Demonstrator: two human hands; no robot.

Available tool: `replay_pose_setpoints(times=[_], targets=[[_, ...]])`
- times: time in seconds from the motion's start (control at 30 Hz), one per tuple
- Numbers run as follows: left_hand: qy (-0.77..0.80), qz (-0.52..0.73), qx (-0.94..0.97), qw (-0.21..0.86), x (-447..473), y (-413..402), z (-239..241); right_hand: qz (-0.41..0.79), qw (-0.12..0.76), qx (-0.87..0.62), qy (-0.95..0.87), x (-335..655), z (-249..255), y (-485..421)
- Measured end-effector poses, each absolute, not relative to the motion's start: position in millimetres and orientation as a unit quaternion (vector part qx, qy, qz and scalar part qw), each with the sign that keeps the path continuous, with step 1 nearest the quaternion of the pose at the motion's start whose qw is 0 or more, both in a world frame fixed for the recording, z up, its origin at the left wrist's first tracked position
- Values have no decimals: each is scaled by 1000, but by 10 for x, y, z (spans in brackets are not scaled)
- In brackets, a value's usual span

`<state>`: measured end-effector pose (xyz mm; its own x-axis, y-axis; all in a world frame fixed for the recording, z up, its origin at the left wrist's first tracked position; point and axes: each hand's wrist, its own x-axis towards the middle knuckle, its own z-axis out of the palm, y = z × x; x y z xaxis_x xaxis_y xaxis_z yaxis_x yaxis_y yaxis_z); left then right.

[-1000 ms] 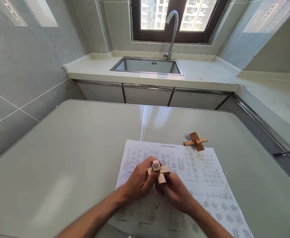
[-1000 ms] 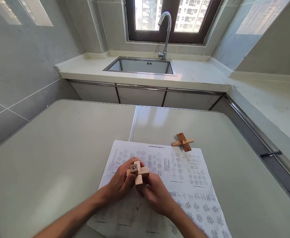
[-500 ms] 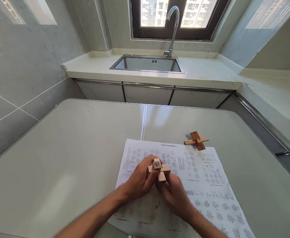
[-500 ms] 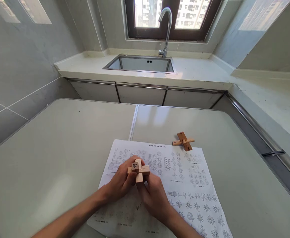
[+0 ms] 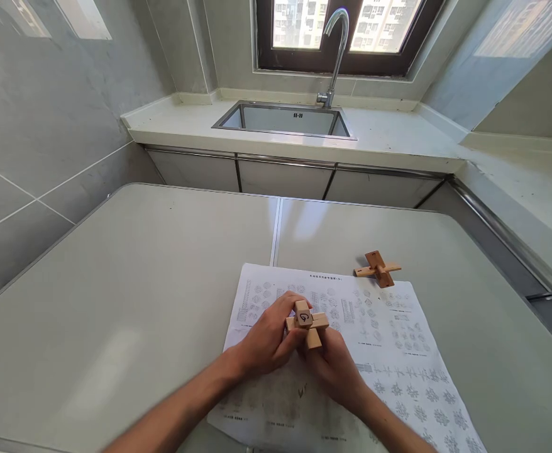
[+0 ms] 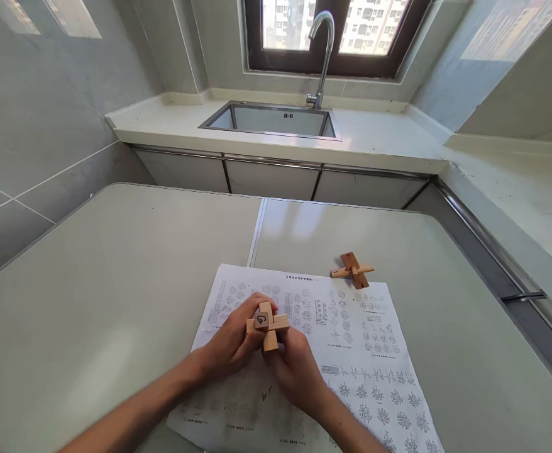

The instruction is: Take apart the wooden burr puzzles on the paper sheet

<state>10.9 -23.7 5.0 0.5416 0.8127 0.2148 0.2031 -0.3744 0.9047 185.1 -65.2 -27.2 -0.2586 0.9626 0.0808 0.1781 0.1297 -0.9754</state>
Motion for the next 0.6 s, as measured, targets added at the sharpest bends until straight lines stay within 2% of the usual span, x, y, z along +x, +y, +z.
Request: replay_pose_setpoints(times=[0.2,0.47,0.6], targets=[[284,346,764,465,71,-200,-4,467,419,-413,-661,1893,-229,-607],[270,359,707,546,76,-209,56,413,427,-425,-683,1956,-210,-553],[304,357,711,524,84,-206,67,408,430,-428,-682,1980,-171,-519]])
